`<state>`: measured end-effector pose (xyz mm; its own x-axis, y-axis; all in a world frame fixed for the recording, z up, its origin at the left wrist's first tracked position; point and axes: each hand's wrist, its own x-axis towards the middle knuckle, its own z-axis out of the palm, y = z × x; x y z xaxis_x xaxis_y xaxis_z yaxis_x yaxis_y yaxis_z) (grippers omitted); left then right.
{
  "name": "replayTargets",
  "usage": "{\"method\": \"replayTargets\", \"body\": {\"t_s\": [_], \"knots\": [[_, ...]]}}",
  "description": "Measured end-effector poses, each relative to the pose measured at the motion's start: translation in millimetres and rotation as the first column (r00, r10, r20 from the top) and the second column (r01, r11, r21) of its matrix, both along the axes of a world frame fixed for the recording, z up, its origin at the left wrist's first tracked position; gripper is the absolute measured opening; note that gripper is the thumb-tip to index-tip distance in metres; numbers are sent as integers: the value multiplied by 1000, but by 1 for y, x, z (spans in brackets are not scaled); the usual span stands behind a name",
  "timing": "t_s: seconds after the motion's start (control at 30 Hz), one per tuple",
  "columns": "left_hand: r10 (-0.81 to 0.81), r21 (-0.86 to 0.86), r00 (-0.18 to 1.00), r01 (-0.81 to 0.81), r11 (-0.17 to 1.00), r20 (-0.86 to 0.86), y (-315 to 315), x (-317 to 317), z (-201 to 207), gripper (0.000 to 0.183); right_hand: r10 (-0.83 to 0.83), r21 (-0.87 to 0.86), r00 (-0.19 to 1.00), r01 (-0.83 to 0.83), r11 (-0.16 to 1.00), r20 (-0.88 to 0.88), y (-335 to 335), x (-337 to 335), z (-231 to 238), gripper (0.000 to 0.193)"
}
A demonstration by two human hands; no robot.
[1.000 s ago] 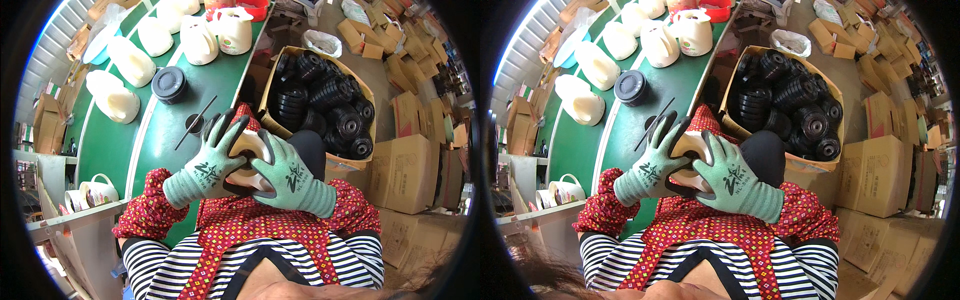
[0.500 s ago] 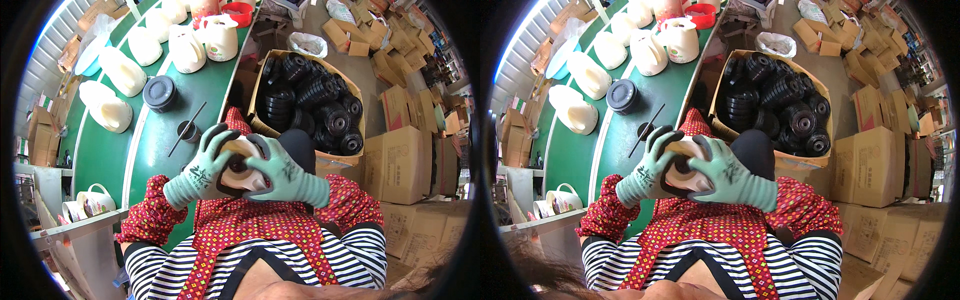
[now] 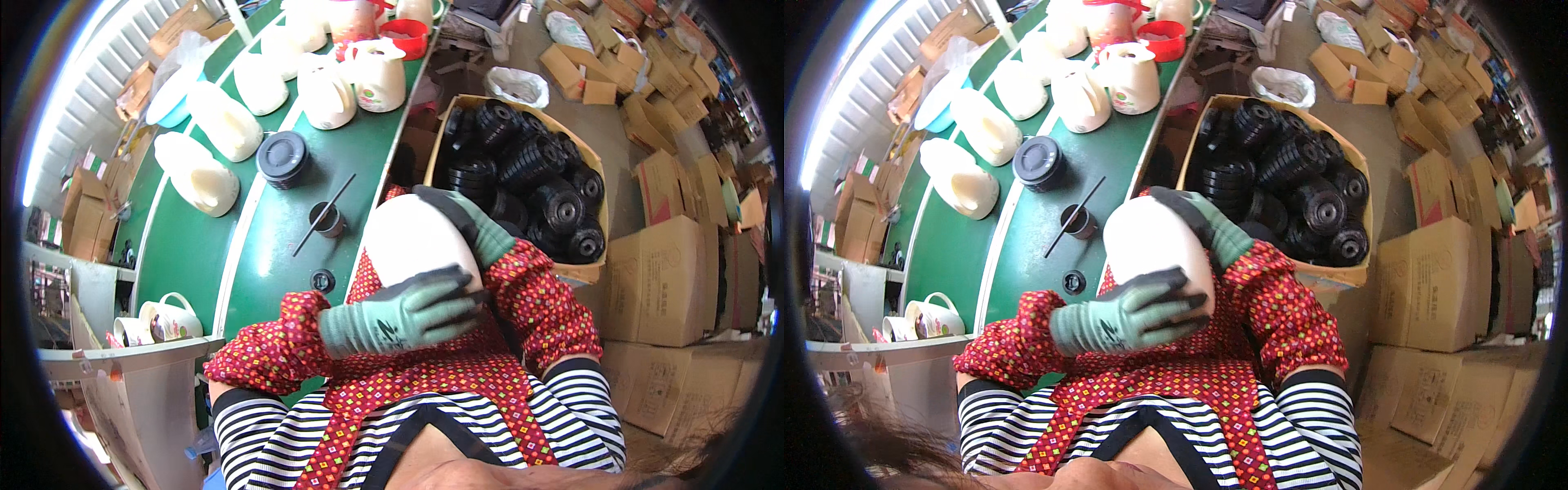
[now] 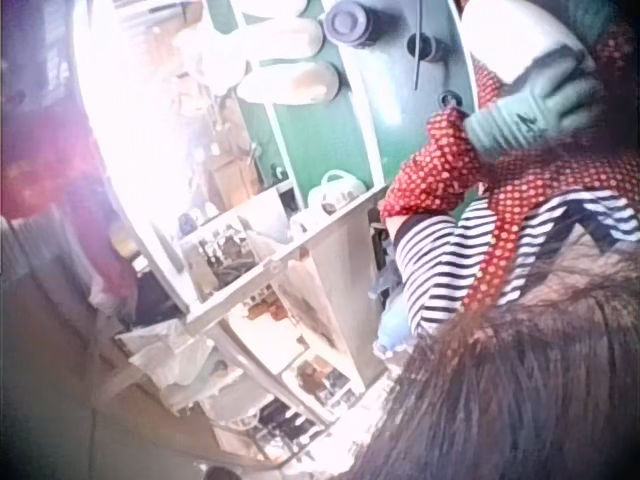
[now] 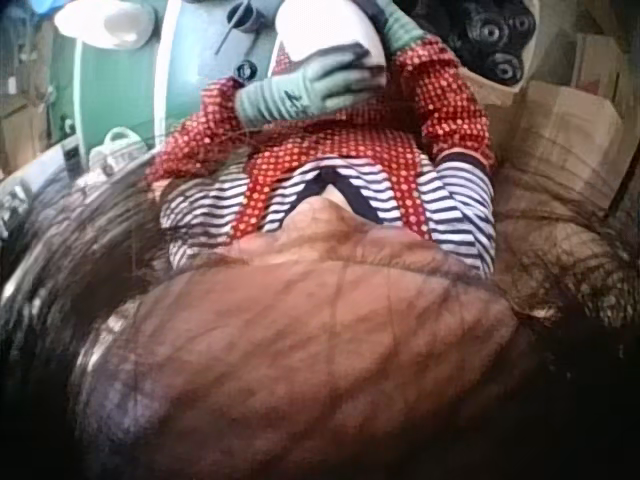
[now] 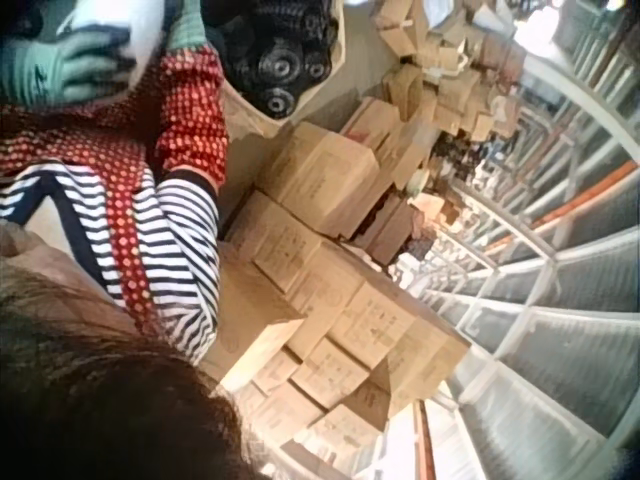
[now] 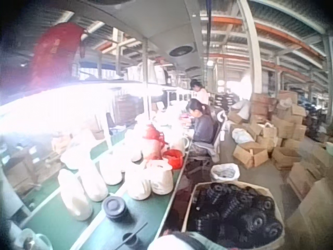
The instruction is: The person repeatedly picks up white plastic pitchers from a conveyor belt, inserts a black circular component into the opening, and secures a black lid on top. The completed pitchers are placed back onto the belt. The process is repeated continuously throughout the clip.
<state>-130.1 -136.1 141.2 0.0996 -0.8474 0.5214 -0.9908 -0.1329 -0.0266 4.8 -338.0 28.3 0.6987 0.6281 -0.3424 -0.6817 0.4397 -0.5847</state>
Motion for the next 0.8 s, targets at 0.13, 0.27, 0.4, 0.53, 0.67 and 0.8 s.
{"method": "replayTargets", "body": {"t_s": [0.13,0.27,0.4,0.53,0.67,0.8], "knots": [[-15,-46,930,-2,999,-366,33,7,-27,70,-201,-115,922,251,961,331,-51,0,-36,43],[754,187,435,-793,580,-493,99,50,-90,115,-295,-207,814,443,872,500,-74,-23,-55,48],[880,532,106,-761,372,-463,176,87,-153,107,-213,-75,749,330,941,627,-58,-34,-20,38],[824,555,206,-651,518,-527,182,103,-160,76,-45,-241,773,251,937,633,-49,-37,-2,17],[215,306,-222,-773,556,-951,154,103,-149,52,23,-346,773,257,902,634,-56,-33,14,13],[161,345,-313,-720,602,-936,103,106,-54,51,211,-436,704,154,887,678,-67,-14,28,21]]}}
